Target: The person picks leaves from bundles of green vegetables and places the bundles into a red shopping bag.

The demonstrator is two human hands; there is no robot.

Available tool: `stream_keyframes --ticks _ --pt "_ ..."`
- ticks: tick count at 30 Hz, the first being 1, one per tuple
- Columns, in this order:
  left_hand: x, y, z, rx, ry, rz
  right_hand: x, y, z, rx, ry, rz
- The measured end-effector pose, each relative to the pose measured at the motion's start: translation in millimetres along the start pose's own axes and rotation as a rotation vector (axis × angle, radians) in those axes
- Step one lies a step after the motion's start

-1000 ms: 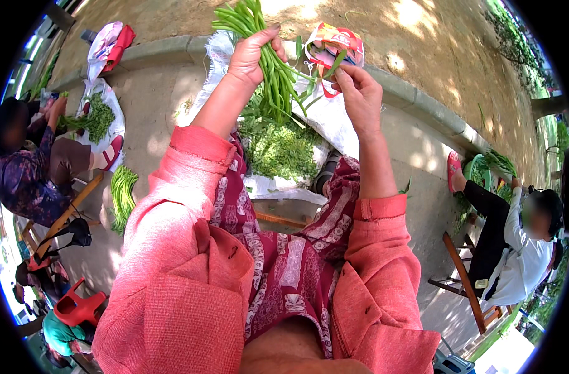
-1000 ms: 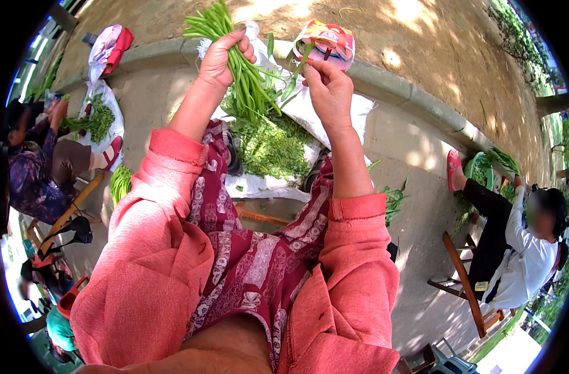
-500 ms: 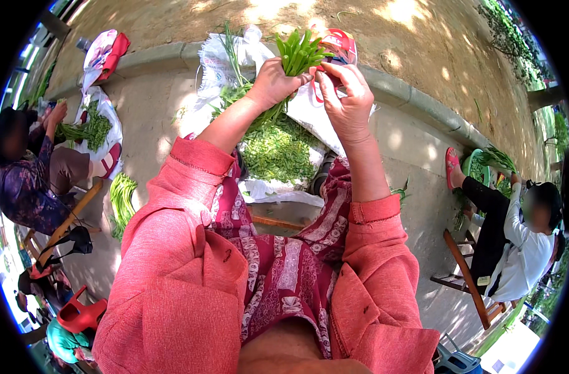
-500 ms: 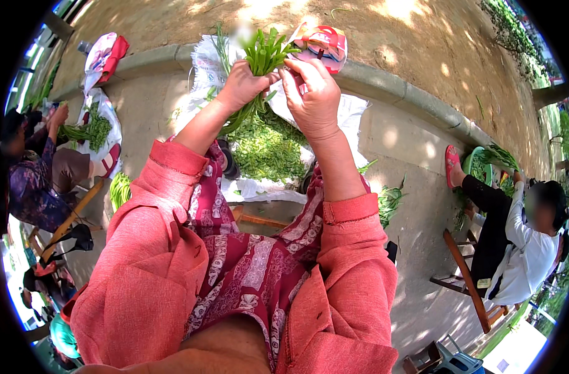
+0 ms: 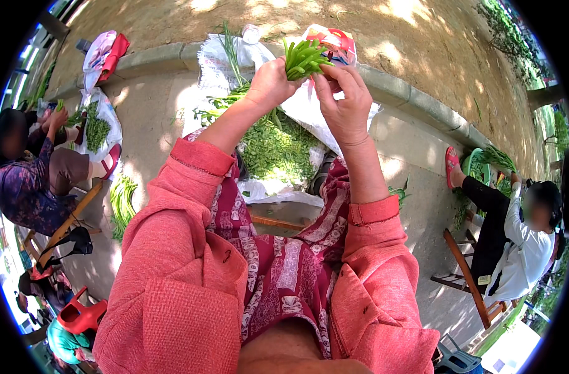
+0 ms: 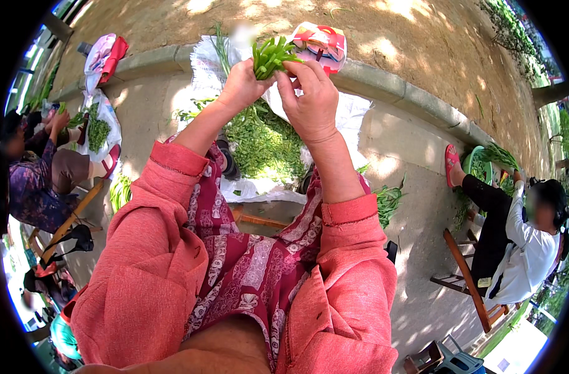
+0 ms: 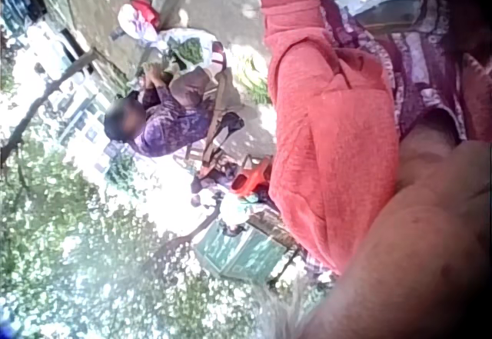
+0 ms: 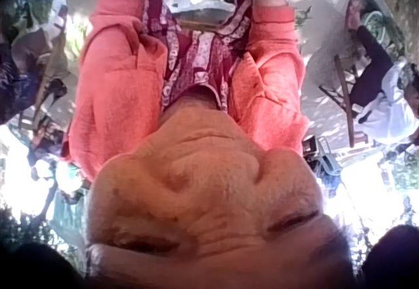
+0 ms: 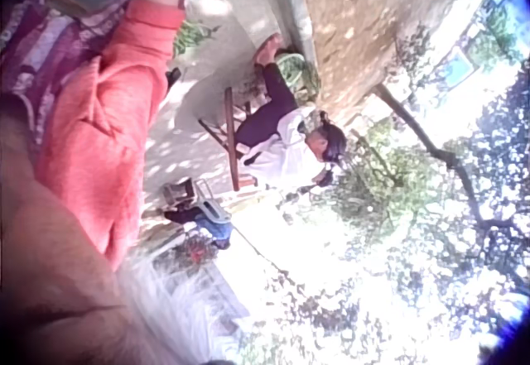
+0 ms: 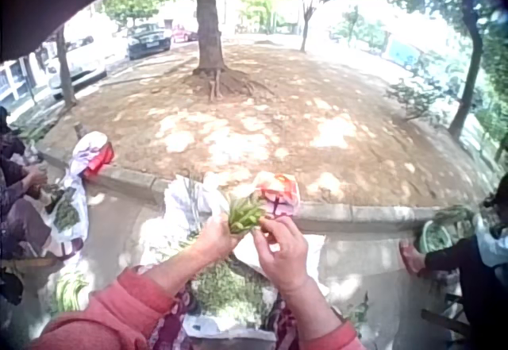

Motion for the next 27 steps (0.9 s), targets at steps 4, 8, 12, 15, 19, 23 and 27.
stream_keyframes --ticks 4,8,12,15,19,23,27 --pt "1.9 0.0 6.2 0.014 -0.214 0.029 -4.5 0.6 -2.2 0.016 0.012 -0.045" --pt "-4.9 0.8 11.2 0.059 -0.242 0.042 -9.0 1.4 -1.4 0.017 0.032 -0.072" --pt "0.0 -0.4 8.2 0.096 -0.292 0.069 -7.4 2.4 -5.2 0.047 0.073 -0.071" --pt "2.4 -0.3 4.6 0.139 -0.383 0.09 -14.8 5.8 -7.7 0.067 0.179 -0.041" --pt "6.0 0.2 4.2 0.137 -0.334 0.029 -17.6 5.8 -8.1 0.121 0.302 -0.074" --pt "3.0 1.6 6.3 0.169 -0.318 0.04 -25.3 9.0 -13.6 0.155 0.355 -0.055" --pt "3.6 5.6 14.1 0.218 -0.452 0.073 -26.3 9.6 -22.0 0.195 0.407 -0.069"
Point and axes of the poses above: each hand's wrist, its own y-axis away from the middle knuckle, its own z-axis out of the back of the hand, x = y × z, the point moved 6 cm from there along -y, towards the middle knuckle, and after that the axes turned 2 degrees about -z, right-handed, at the moved point
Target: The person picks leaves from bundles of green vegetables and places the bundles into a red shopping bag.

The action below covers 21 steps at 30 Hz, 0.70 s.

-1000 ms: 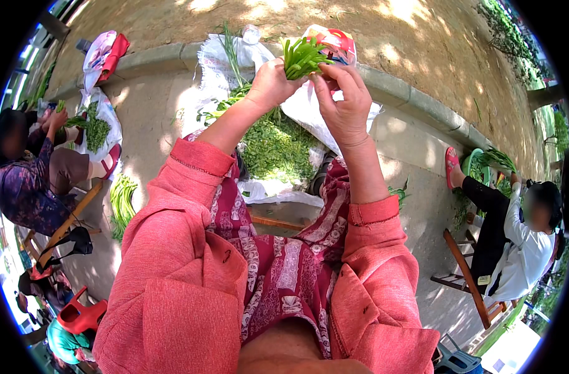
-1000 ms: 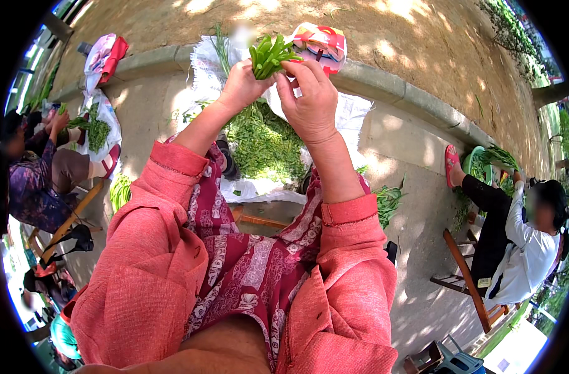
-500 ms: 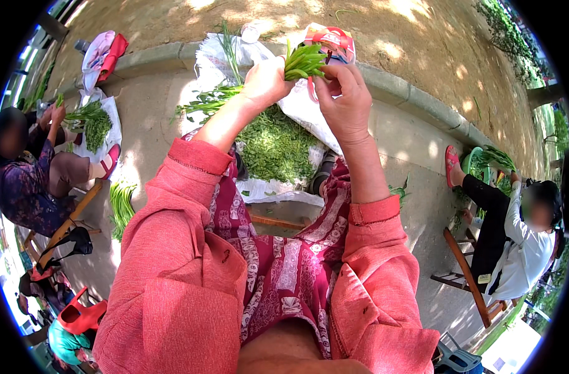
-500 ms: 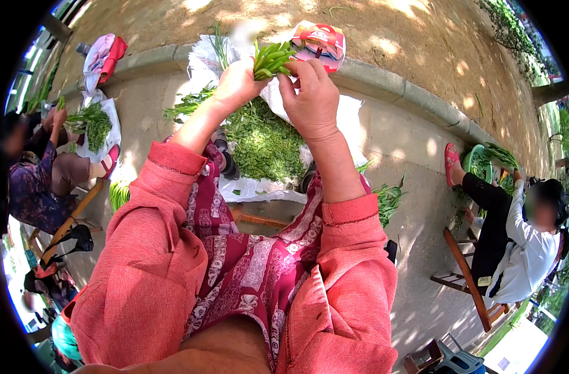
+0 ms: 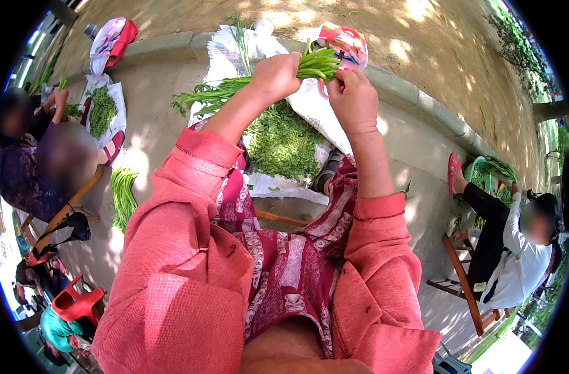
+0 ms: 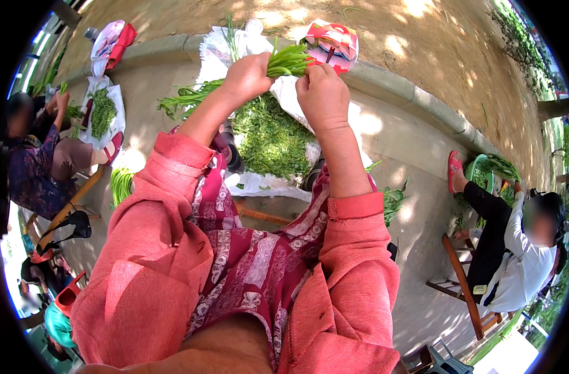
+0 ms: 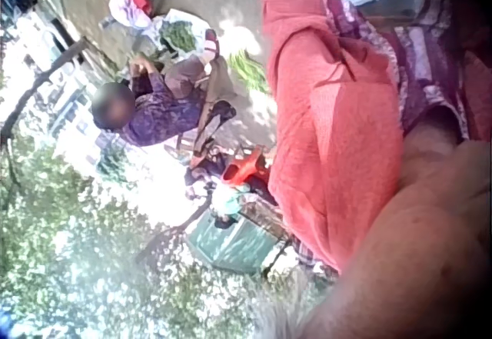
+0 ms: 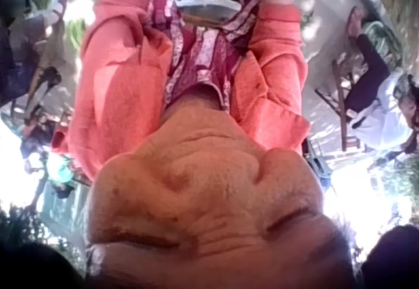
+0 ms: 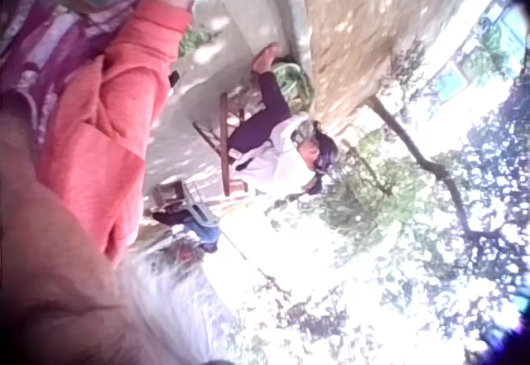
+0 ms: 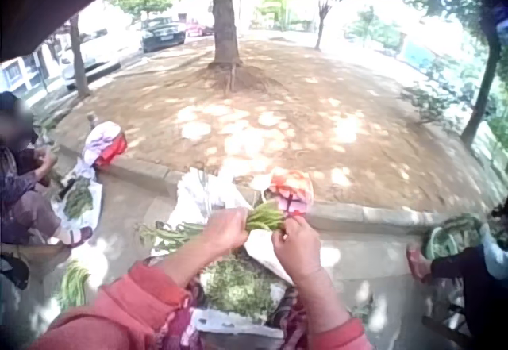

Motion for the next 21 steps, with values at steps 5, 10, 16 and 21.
stream_keyframes --ticks 5,10,16,21 --pt "-20.1 4.2 14.4 0.004 -0.072 -0.035 -4.4 -4.7 2.9 -0.08 -0.028 -0.005" --pt "-2.8 12.6 39.5 -0.002 -0.13 -0.025 -46.1 -11.7 -1.1 -0.207 -0.312 -0.286" --pt "116.1 74.2 79.0 -0.173 -0.134 0.168 -71.2 -7.9 -22.6 -0.035 -0.561 -0.481" --pt "210.9 190.7 105.3 -0.302 -0.132 0.409 -58.2 1.6 -40.7 0.138 -0.501 -0.444"
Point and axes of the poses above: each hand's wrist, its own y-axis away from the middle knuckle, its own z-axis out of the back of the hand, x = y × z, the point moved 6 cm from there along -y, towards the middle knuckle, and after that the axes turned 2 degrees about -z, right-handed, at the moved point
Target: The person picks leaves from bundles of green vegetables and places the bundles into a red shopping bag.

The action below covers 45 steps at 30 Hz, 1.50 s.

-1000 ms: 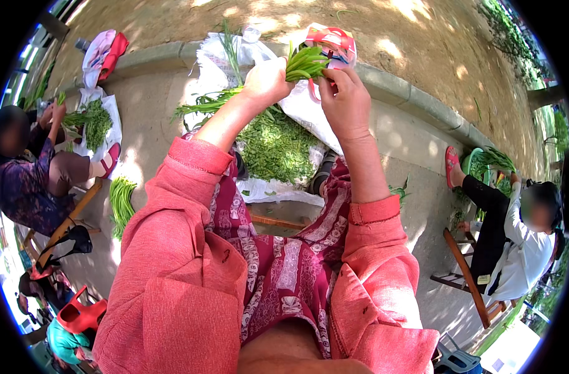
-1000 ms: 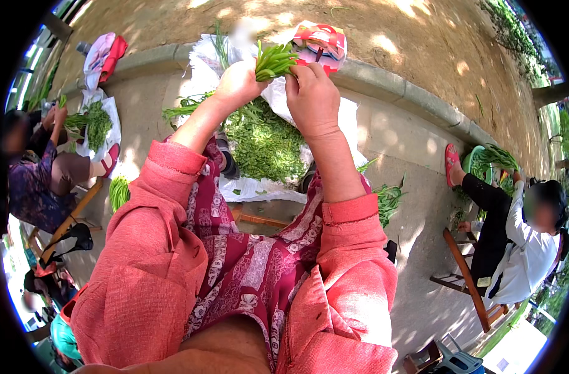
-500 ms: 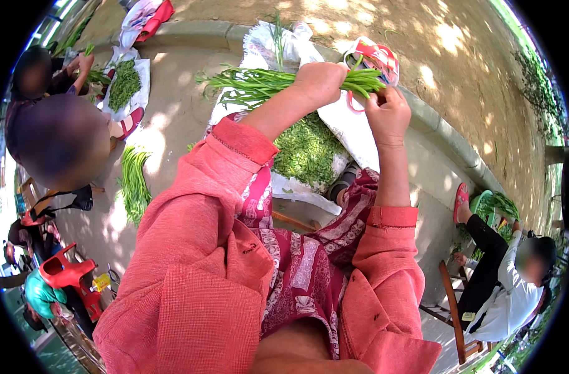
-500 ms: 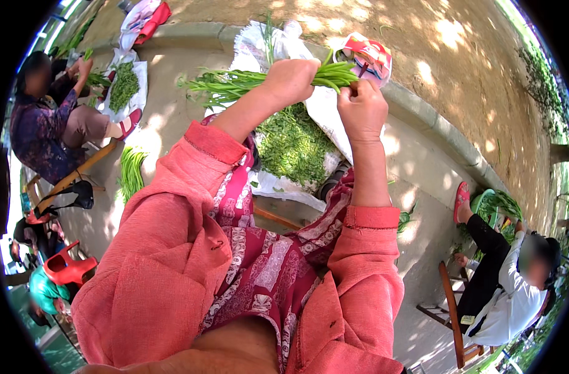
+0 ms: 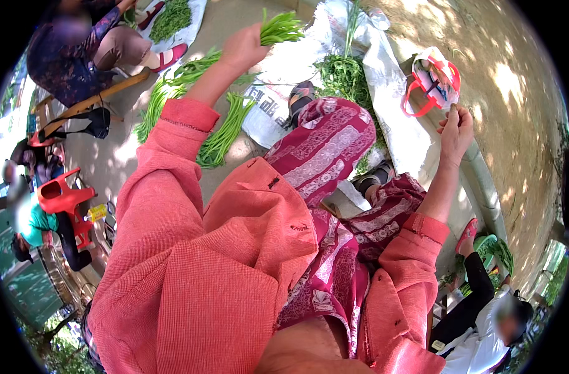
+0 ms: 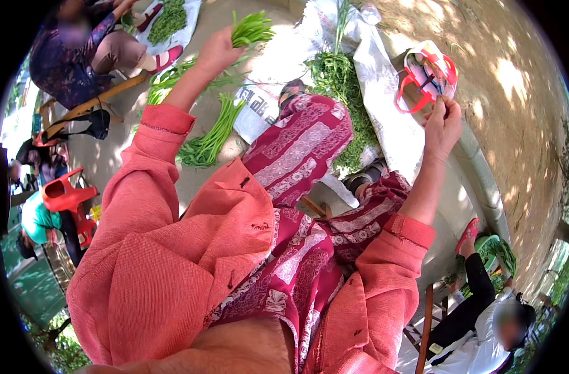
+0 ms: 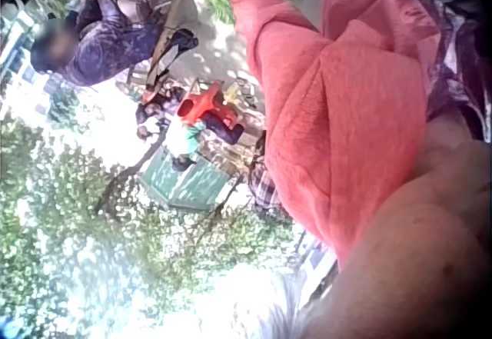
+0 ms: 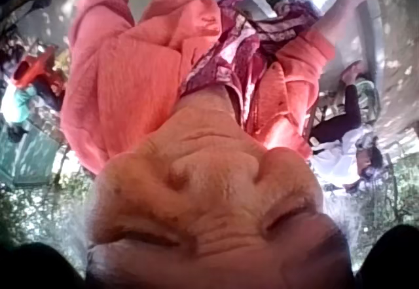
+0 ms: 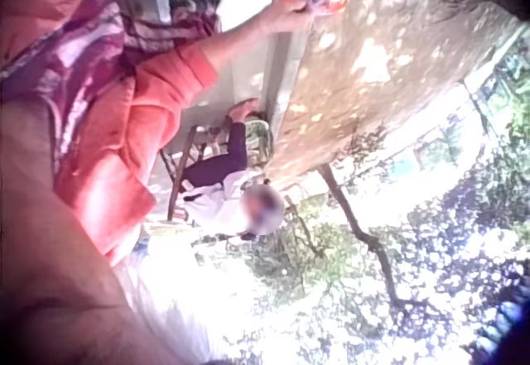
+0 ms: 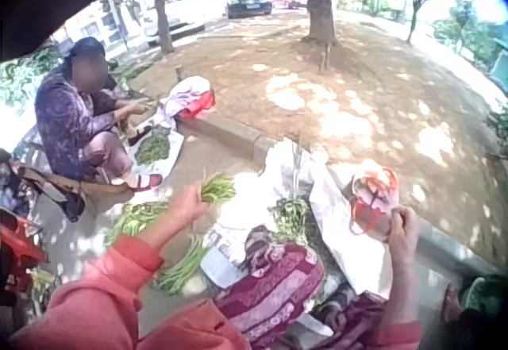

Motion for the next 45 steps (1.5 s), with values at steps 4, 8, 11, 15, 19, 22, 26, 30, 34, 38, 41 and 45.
stream_keyframes --ticks 4,8,11,15,19,22,26,30,34,38,41,45 --pt "93.9 87.0 17.9 0.041 -0.153 0.283 -6.2 -1.8 -8.5 0.055 -0.018 -0.023" --pt "148.1 176.9 15.7 0.123 -0.237 0.489 -7.4 -5.8 -8.9 0.064 -0.04 0.022" --pt "164.7 237.8 4.6 0.213 -0.26 0.649 -2.7 -5.3 -12.0 0.067 0.0 0.06" --pt "184.9 320.9 -30.1 0.101 0.126 0.657 3.3 -3.3 -19.9 0.08 0.015 0.039" --pt "175.6 387.0 -74.7 0.225 0.124 0.941 1.8 -7.5 -21.8 0.112 0.03 0.042" --pt "150.3 407.7 -110.0 0.304 0.22 0.959 -5.9 -6.7 -20.1 0.09 0.002 0.034" --pt "147.9 429.2 -154.8 0.41 0.297 0.81 -12.5 -12.8 -24.9 0.153 -0.029 -0.002" --pt "164.5 435.0 -179.6 0.422 0.468 0.76 -14.4 -10.9 -32.8 0.187 0.007 -0.018" --pt "160.7 398.1 -177.9 0.395 0.4 0.811 -9.6 -4.9 -27.3 0.167 0.055 0.068" --pt "190.8 398.3 -168.3 0.423 0.207 0.936 -1.8 -0.5 -35.8 0.181 0.094 0.049" --pt "202.4 397.1 -159.1 0.391 0.173 0.888 -0.6 -1.4 -37.4 0.196 0.108 0.033" --pt "214.5 421.5 -135.4 0.485 0.165 1.098 -6.2 -2.5 -36.4 0.205 0.095 0.024"
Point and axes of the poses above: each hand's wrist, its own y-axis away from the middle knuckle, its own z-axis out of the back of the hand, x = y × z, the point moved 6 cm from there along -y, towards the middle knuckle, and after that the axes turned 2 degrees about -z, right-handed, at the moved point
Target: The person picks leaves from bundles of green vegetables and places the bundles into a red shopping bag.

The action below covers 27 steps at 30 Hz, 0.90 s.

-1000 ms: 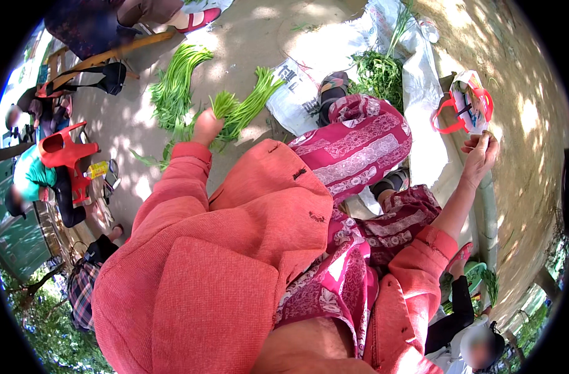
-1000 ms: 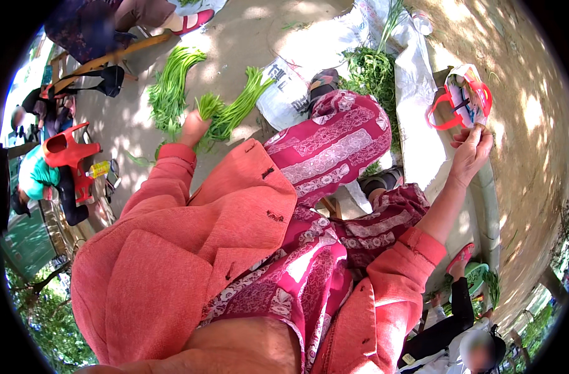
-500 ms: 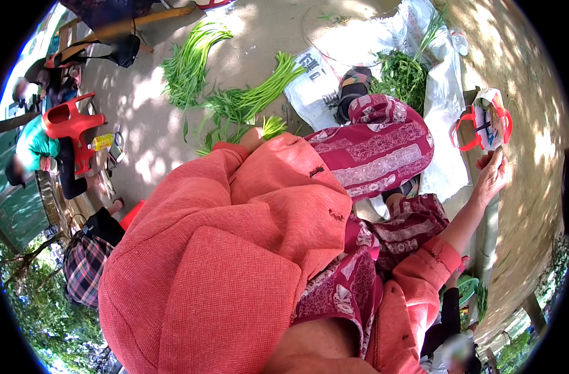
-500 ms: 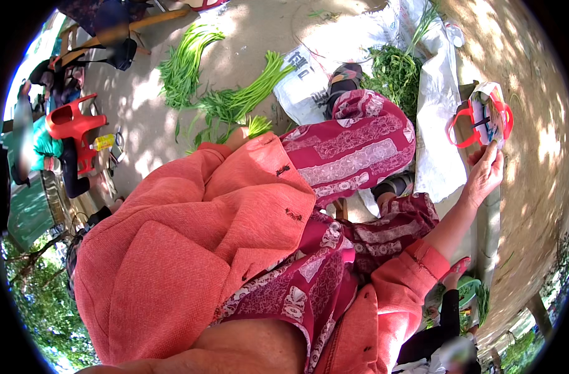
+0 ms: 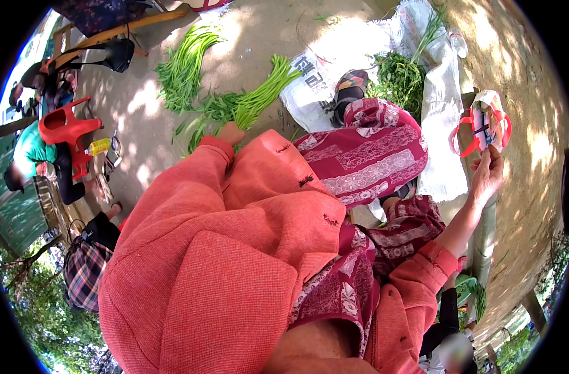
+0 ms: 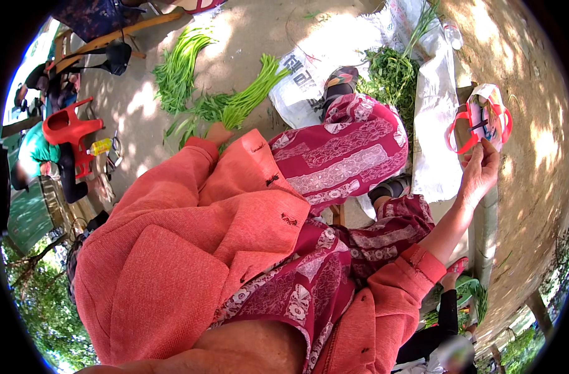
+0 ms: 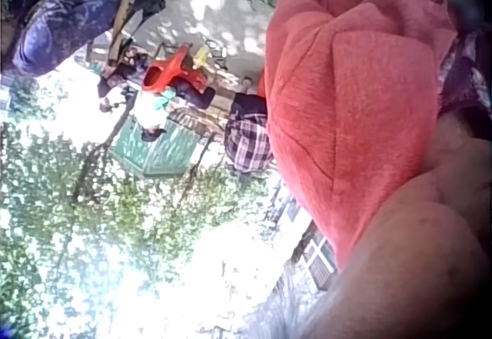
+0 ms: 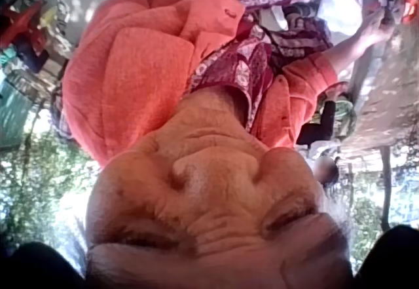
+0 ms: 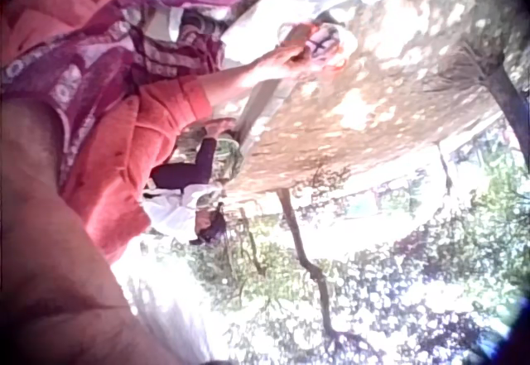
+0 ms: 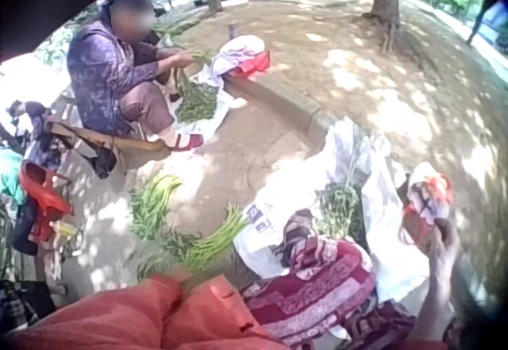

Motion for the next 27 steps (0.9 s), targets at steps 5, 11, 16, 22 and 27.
stream_keyframes --ticks 5,11,16,22,27 --pt "75.5 32.2 36.7 -0.166 -0.27 0.213 8.7 1.5 -9.7 0.033 0.022 0.0" --pt "51.4 11.0 5.4 -0.145 -0.515 -0.187 11.6 3.3 -12.2 0.053 0.024 -0.032" --pt "-76.8 -30.6 -61.8 0.201 0.245 -0.183 -2.9 3.0 -14.5 0.054 0.049 -0.064" --pt "-151.3 -93.4 -69.8 0.106 0.225 -0.356 -3.7 6.0 -16.2 0.063 0.035 -0.121" --pt "-166.7 -110.3 -83.2 0.166 0.023 -0.386 -8.6 8.6 -18.0 0.077 0.07 -0.135"
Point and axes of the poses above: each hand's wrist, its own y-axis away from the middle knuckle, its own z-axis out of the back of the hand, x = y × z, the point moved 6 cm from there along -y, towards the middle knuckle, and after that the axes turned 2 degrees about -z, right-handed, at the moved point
